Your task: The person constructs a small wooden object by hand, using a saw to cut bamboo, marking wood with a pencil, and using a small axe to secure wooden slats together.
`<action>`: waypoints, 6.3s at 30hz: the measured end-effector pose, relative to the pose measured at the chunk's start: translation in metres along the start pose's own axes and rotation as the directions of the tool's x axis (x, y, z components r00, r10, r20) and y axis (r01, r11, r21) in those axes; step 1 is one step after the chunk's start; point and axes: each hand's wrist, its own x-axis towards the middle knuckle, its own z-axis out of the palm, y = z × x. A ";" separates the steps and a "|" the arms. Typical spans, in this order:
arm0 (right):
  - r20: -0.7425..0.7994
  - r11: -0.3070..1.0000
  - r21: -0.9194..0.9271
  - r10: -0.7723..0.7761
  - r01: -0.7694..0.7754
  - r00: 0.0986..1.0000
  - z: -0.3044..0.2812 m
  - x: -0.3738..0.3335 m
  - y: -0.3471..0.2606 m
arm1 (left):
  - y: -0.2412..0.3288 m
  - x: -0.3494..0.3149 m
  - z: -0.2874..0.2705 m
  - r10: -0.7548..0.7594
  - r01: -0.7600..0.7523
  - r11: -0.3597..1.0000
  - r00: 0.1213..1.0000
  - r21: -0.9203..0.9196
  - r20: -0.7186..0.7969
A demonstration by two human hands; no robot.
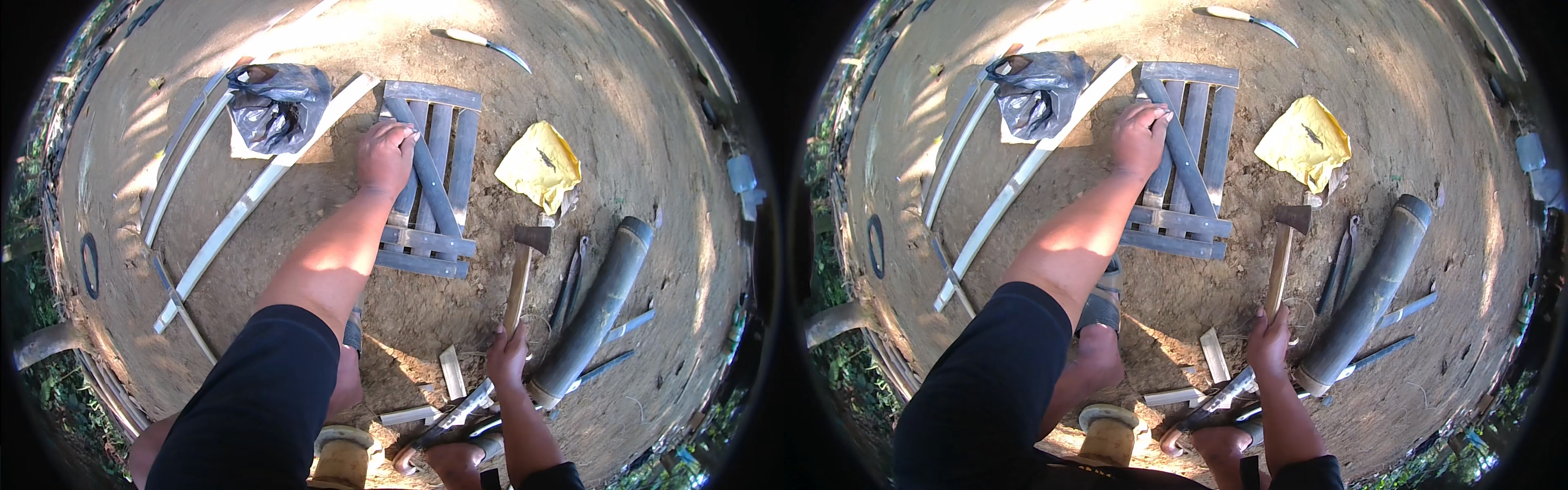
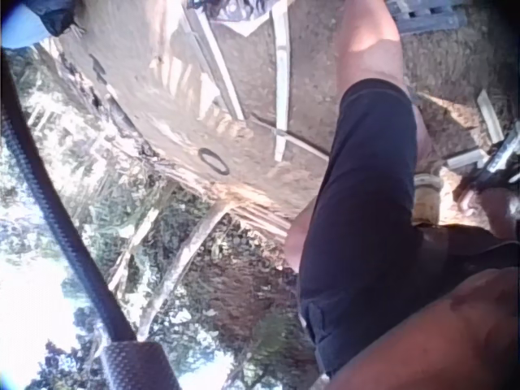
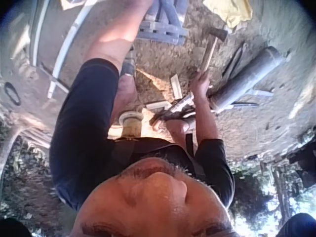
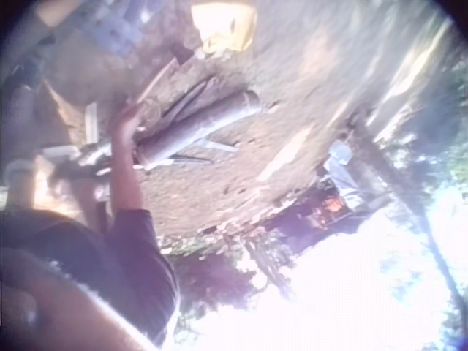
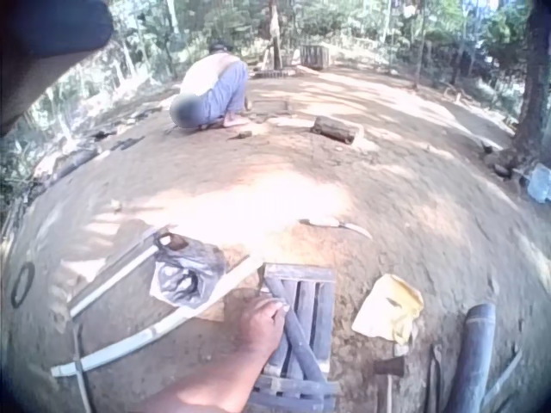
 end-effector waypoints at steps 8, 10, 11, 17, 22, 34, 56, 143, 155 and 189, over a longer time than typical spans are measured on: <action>0.019 0.854 -0.099 -0.512 0.511 0.859 0.038 0.031 -0.172 | -0.014 -0.002 -0.007 0.003 -0.004 0.999 1.000 0.051 0.021; 0.093 0.828 -0.127 -0.539 0.547 0.837 0.038 0.053 -0.202 | -0.011 -0.003 -0.009 -0.016 0.014 0.999 0.999 0.039 0.040; 0.133 0.813 -0.136 -0.551 0.566 0.824 0.040 0.058 -0.211 | -0.012 -0.003 -0.011 -0.025 0.024 0.999 0.998 0.038 0.049; 0.134 0.834 -0.149 -0.515 0.531 0.847 0.045 0.061 -0.224 | -0.019 -0.003 -0.018 -0.028 0.028 0.999 0.999 0.029 0.023; 0.123 0.834 -0.147 -0.518 0.532 0.846 0.045 0.058 -0.241 | -0.028 -0.002 -0.023 -0.025 0.025 0.999 1.000 0.037 0.008; 0.049 0.814 -0.079 -0.573 0.576 0.818 0.044 0.046 -0.250 | -0.017 0.010 -0.037 -0.028 0.027 0.998 1.000 0.052 0.011; 0.188 0.810 -0.286 -0.476 0.512 0.859 0.053 0.058 -0.227 | -0.019 -0.004 -0.037 -0.046 0.040 0.993 0.998 0.110 0.048; 0.161 0.881 -0.222 -0.389 0.417 0.907 0.063 0.036 -0.218 | -0.041 0.016 -0.088 -0.208 -0.075 0.926 0.717 0.370 0.666; 0.194 0.711 -0.383 -0.563 0.590 0.804 0.090 0.057 -0.221 | -0.059 0.018 -0.092 -0.177 -0.105 0.928 0.719 0.357 0.672; 0.115 0.756 -0.325 -0.565 0.568 0.817 0.078 0.058 -0.225 | -0.055 0.024 -0.096 -0.229 -0.079 0.917 0.699 0.392 0.677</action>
